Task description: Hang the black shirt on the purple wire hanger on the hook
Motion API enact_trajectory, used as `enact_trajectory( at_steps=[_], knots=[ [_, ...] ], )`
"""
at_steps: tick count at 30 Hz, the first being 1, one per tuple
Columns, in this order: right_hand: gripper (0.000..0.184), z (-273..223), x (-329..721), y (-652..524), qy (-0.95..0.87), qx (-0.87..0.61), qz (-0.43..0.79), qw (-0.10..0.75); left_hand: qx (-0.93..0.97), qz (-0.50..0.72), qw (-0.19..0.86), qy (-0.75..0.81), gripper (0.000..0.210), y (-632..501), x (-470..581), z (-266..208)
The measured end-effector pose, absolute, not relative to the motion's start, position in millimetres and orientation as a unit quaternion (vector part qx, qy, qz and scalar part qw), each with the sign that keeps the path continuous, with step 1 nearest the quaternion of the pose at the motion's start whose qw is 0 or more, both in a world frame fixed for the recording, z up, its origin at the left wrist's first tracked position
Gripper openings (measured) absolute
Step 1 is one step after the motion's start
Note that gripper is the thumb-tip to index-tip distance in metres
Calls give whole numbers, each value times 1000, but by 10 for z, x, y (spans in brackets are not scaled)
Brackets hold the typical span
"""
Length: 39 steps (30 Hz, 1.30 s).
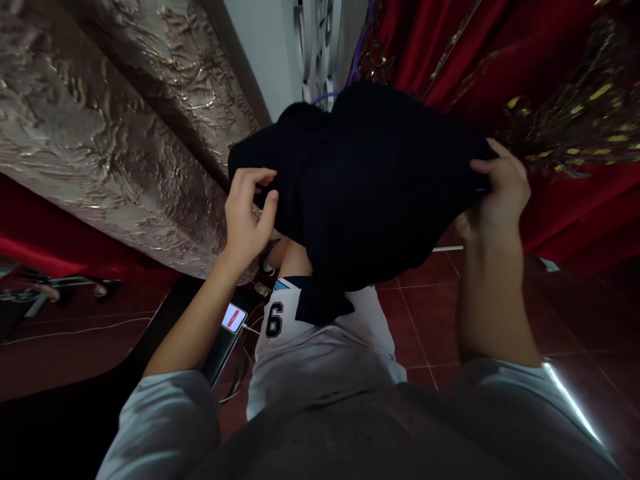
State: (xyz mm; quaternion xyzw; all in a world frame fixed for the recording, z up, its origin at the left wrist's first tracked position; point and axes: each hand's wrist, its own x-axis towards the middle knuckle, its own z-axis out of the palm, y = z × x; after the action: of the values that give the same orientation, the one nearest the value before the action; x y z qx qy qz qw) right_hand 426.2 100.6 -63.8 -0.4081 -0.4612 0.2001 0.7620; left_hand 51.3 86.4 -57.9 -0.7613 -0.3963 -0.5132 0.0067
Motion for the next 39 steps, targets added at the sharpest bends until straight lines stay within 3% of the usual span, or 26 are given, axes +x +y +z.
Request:
enact_trajectory(
  at_steps=[3, 6, 8, 12, 16, 20, 22, 28, 31, 34, 39],
  knots=[
    [16, -664, 3895, 572, -474, -395, 156, 771, -756, -534, -26, -377, 32, 734, 594, -467],
    [16, -880, 3479, -1, -530, -418, 101, 731, -733, -558, -134, -365, 35, 624, 679, -392],
    [32, -1083, 3245, -264, -663, -356, 137, 645, -713, -554, -233, -361, 39, 583, 720, -380],
    [47, -1392, 2928, -389, -860, -237, 254, 374, -677, -511, -350, -397, 42, 548, 682, -445],
    [63, -1563, 2793, -404, -924, -241, 218, 202, -712, -429, -318, -456, 33, 514, 437, -529],
    [80, -1642, 2834, -425, -944, -182, 241, 131, -766, -347, -207, -501, 29, 440, 56, -436],
    [79, -1605, 2901, -318, -936, -185, 253, 159, -788, -307, -188, -500, 32, 375, -128, -295],
    [77, -1208, 3131, 413, -816, -379, 129, 417, -866, -176, -219, -415, 26, 203, -352, 129],
    [40, -1011, 3239, 653, -792, -369, 268, 405, -851, -226, -198, -431, 27, 258, -295, 145],
    [47, -875, 3333, 782, -715, -372, 442, 394, -804, -331, -144, -472, 38, 418, -207, 53],
    [40, -526, 3488, 1187, -521, -391, 425, 629, -775, -404, -99, -476, 33, 679, -60, -142]
  ],
)
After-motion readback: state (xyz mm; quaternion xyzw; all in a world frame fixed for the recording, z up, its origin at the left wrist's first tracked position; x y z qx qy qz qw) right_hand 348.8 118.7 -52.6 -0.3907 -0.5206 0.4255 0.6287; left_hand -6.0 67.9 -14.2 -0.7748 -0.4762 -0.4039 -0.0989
